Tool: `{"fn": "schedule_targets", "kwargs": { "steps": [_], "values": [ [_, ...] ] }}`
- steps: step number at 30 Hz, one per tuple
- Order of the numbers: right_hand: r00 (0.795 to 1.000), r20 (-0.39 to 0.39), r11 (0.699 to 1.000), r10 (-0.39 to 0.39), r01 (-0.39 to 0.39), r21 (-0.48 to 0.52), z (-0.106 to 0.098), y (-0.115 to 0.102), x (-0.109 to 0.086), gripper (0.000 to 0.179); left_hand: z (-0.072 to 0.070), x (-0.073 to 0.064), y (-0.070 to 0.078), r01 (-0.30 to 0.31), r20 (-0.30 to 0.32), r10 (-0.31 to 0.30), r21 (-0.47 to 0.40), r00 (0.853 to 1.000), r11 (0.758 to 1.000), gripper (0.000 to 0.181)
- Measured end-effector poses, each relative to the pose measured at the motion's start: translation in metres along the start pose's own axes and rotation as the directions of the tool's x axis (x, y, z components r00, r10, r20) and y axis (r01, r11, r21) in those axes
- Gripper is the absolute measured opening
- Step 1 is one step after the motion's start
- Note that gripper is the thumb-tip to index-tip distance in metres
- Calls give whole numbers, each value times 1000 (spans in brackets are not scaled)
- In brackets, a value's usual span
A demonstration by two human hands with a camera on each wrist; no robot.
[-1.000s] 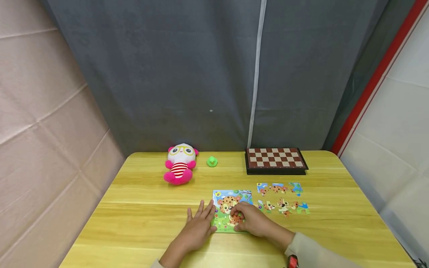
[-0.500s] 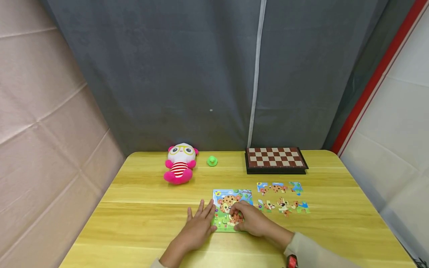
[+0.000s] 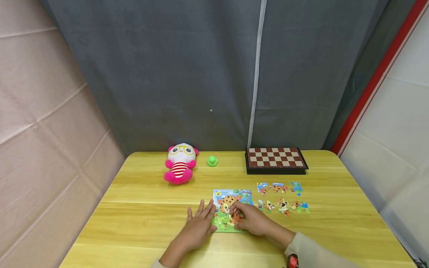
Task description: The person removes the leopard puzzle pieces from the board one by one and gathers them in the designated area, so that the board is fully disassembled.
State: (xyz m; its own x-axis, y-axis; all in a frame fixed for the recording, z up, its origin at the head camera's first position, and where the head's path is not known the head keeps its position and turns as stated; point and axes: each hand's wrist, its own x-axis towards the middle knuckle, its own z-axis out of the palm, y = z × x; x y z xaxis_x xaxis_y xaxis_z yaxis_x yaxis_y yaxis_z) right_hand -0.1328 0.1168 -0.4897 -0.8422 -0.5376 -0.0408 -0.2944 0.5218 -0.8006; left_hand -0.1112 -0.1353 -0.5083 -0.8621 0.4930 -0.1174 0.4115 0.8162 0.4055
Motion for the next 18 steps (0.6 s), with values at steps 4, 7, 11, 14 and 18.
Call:
{"fn": "schedule_targets", "kwargs": {
  "steps": [4,7,11,14,18],
  "values": [
    [1000,8,1000,4,-4,31,-1,0,0,26,2,1,-1,5,1,-5,5,1000,1000,68],
    [1000,3,999,3,-3,49,-1,0,0,21,1,2,-1,0,-3,0,4,1000,1000,68],
    [1000,9,995,1,-2,103,-1,1,0,16,1,1,-1,-5,-4,5,6,1000,1000,67],
    [1000,14,988,10,-12,157,-2,2,1,15,2,1,-1,1,0,-1,11,1000,1000,68],
    [1000,20,978,22,-25,205,-3,4,1,15,2,2,-1,5,3,-5,12,1000,1000,68]
  ]
}}
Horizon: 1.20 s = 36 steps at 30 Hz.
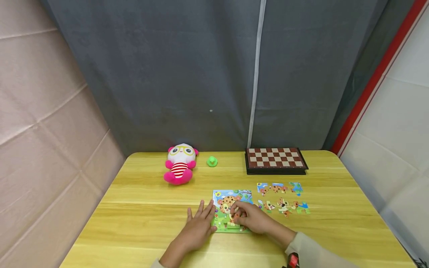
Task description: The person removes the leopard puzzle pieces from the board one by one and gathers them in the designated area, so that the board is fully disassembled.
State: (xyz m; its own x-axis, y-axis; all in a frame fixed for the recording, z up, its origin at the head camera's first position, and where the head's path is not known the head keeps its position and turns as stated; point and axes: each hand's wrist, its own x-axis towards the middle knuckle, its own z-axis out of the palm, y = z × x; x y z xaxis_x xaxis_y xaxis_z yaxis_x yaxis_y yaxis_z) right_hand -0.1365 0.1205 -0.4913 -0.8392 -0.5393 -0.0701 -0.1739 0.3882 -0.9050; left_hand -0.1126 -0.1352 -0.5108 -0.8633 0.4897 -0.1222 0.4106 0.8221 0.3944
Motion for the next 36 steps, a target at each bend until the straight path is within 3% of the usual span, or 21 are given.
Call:
{"fn": "schedule_targets", "kwargs": {
  "steps": [22,36],
  "values": [
    [1000,-9,999,-18,17,-32,-5,1,-4,11,-2,-2,2,1,-3,-1,0,1000,1000,68],
    [1000,-23,1000,14,-14,3,-22,4,-21,14,-1,0,1,-7,-14,7,3,1000,1000,69]
  ]
}}
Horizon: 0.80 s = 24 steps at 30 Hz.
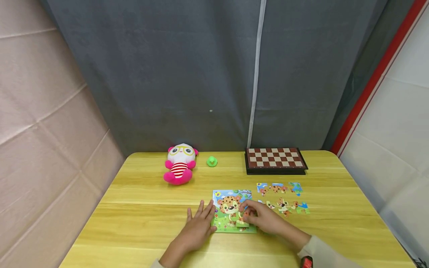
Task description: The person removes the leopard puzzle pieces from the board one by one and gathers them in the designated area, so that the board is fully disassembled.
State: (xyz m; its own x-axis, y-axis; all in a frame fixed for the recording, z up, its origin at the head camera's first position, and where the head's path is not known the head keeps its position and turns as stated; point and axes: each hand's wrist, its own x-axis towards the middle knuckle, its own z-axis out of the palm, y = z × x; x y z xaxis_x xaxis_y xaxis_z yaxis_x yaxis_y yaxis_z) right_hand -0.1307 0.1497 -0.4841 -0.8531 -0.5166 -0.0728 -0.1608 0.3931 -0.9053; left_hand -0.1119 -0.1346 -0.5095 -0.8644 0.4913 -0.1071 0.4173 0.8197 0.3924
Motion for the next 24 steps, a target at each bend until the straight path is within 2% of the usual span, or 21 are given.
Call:
{"fn": "schedule_targets", "kwargs": {
  "steps": [10,19,24],
  "values": [
    [1000,7,999,5,-5,35,-17,9,-17,15,1,1,-1,3,7,-3,-6,1000,1000,69],
    [1000,-12,1000,-6,5,-17,-31,15,-34,17,0,0,0,4,12,-4,-12,1000,1000,69],
    [999,-46,998,23,-26,-55,-39,19,-45,15,-2,-1,1,-4,0,4,-5,1000,1000,68]
  ]
}}
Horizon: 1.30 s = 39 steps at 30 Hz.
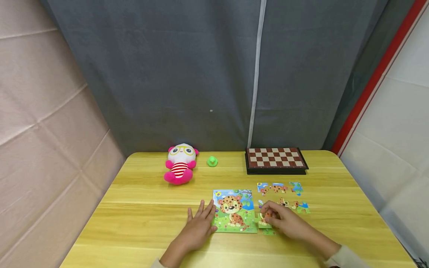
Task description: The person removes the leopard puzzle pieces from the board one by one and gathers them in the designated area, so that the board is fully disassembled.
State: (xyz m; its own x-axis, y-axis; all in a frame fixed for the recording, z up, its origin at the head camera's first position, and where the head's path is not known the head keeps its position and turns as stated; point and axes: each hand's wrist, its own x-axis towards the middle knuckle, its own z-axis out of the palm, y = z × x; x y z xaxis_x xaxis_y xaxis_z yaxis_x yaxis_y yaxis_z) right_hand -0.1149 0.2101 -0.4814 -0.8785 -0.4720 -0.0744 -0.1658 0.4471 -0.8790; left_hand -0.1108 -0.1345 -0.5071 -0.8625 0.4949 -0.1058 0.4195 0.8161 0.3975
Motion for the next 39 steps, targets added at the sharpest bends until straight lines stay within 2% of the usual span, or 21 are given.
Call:
{"fn": "schedule_targets", "kwargs": {
  "steps": [5,17,20,24,27,34,39],
  "values": [
    [1000,-20,1000,9,-9,5,-9,7,-10,12,-1,0,1,-2,1,2,3,1000,1000,68],
    [996,-48,997,-76,74,-30,-33,25,-38,10,-1,0,1,0,-1,0,5,1000,1000,68],
    [997,-53,998,-47,45,-43,-35,29,-43,12,-1,0,1,4,6,-5,4,1000,1000,68],
    [997,-50,997,63,-65,-34,-36,32,-46,13,-2,-1,1,1,4,-1,0,1000,1000,68],
    [993,-57,993,102,-105,-55,-35,34,-48,11,-1,0,1,1,3,-1,4,1000,1000,68],
    [994,-101,985,34,-51,-163,-30,40,-51,12,1,1,-1,7,5,-7,9,1000,1000,69],
    [992,-126,981,20,-44,-191,-28,44,-51,13,2,1,-2,7,7,-7,5,1000,1000,69]
  ]
}}
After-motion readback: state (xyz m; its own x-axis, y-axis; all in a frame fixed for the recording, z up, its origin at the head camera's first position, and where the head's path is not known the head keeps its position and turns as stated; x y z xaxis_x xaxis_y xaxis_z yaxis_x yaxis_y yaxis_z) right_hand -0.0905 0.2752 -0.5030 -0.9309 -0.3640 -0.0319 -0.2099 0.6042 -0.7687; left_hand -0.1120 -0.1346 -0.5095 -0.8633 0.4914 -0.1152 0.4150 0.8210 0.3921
